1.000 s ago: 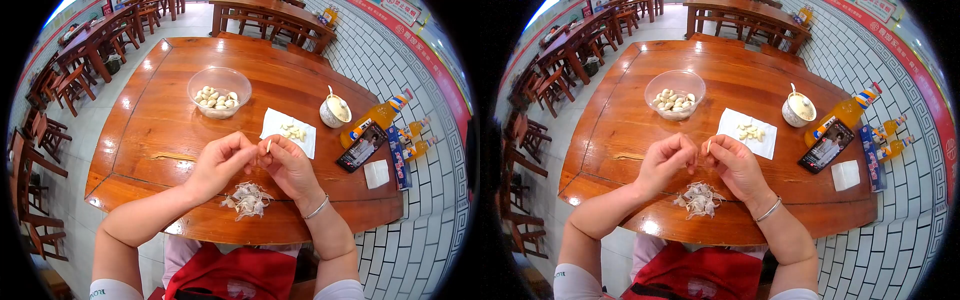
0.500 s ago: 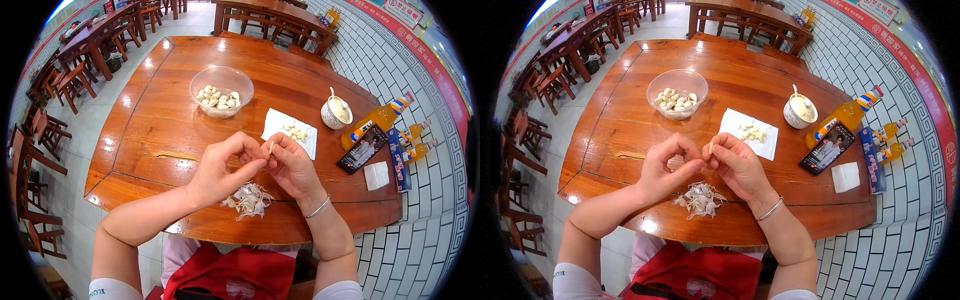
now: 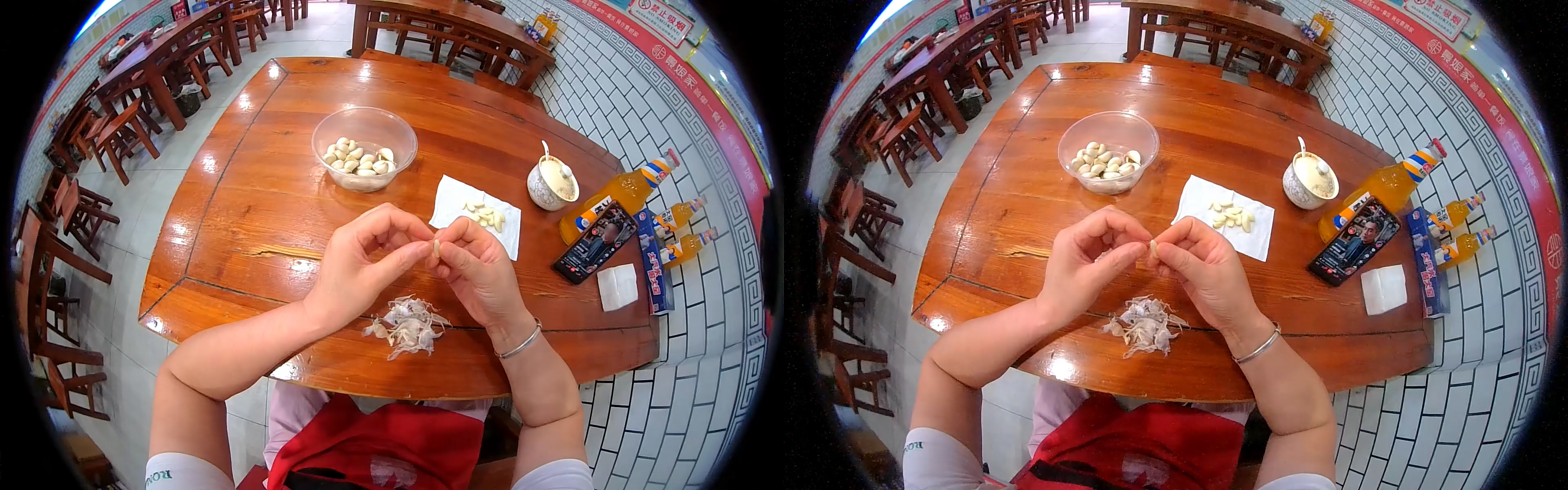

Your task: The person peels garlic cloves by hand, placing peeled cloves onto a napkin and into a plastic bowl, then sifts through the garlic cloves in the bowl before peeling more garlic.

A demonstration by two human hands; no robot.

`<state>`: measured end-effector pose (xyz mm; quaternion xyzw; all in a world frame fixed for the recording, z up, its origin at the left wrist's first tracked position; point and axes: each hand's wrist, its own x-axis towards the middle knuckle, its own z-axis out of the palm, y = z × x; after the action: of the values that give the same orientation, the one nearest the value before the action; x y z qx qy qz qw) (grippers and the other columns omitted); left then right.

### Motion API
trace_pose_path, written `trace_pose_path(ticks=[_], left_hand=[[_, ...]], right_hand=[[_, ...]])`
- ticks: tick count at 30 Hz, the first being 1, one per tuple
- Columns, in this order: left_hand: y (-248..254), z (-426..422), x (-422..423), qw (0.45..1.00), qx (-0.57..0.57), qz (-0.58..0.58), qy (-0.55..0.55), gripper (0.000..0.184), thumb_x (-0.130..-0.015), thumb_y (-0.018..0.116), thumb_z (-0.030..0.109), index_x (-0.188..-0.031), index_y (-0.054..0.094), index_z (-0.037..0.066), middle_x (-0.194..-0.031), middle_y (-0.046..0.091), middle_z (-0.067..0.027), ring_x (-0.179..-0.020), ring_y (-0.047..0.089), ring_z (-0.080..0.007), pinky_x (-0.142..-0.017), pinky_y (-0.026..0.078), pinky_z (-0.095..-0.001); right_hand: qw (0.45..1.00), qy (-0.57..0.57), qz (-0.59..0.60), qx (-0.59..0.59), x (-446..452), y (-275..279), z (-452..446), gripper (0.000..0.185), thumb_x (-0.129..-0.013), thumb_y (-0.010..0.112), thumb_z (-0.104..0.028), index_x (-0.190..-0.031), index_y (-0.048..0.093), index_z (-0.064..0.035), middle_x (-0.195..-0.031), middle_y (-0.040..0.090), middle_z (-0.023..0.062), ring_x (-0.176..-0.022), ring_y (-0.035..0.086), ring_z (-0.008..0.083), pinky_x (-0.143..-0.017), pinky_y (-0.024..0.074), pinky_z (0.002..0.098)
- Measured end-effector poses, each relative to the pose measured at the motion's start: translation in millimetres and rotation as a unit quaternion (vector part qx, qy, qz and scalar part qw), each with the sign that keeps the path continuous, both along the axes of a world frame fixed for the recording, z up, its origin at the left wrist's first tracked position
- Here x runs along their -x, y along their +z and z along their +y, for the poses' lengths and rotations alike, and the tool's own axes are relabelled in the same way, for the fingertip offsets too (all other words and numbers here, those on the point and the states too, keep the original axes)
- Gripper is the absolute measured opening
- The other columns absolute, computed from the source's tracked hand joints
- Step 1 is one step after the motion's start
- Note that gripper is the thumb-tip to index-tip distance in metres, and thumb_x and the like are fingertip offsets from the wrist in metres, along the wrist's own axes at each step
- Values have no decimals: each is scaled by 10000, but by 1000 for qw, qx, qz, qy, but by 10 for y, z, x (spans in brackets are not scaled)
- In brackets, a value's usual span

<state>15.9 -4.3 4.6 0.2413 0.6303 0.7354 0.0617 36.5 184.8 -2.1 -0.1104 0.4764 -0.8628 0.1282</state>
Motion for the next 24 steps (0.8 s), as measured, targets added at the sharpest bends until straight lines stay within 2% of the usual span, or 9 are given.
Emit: trace_pose_path(ticks=[2, 5, 15, 24], left_hand=[[2, 1, 13, 998, -26, -41, -26, 80, -899, 620, 26, -965, 600, -14, -886, 651, -47, -820, 610, -88, -737, 477, -220], [9, -21, 34, 997, -39, -56, -40, 93, -901, 635, 56, -948, 626, -25, -890, 669, -56, -825, 629, -87, -760, 504, -219], [3, -26, 57, 996, -25, -70, -41, 84, -919, 617, 62, -932, 628, -20, -866, 670, -48, -801, 617, -72, -743, 504, -220], [17, -38, 33, 996, 6, -75, -43, 91, -936, 598, 110, -937, 591, 19, -855, 598, 26, -780, 533, -23, -703, 435, -185]], right_hand=[[999, -25, 11, -32, -12, 2, -19, 58, -928, 600, -60, -960, 569, -23, -868, 641, 64, -797, 588, 104, -725, 466, 217], [995, -53, 37, -82, -28, 6, -42, 51, -928, 597, -53, -954, 571, -18, -868, 651, 66, -794, 597, 98, -721, 473, 216], [989, -93, 49, -108, -61, 5, -93, 56, -929, 597, -55, -957, 571, -14, -859, 656, 71, -778, 598, 93, -700, 475, 213], [985, -98, 44, -132, -71, 13, -109, 66, -928, 605, -69, -966, 576, -24, -826, 639, 45, -751, 588, 83, -669, 465, 202]])
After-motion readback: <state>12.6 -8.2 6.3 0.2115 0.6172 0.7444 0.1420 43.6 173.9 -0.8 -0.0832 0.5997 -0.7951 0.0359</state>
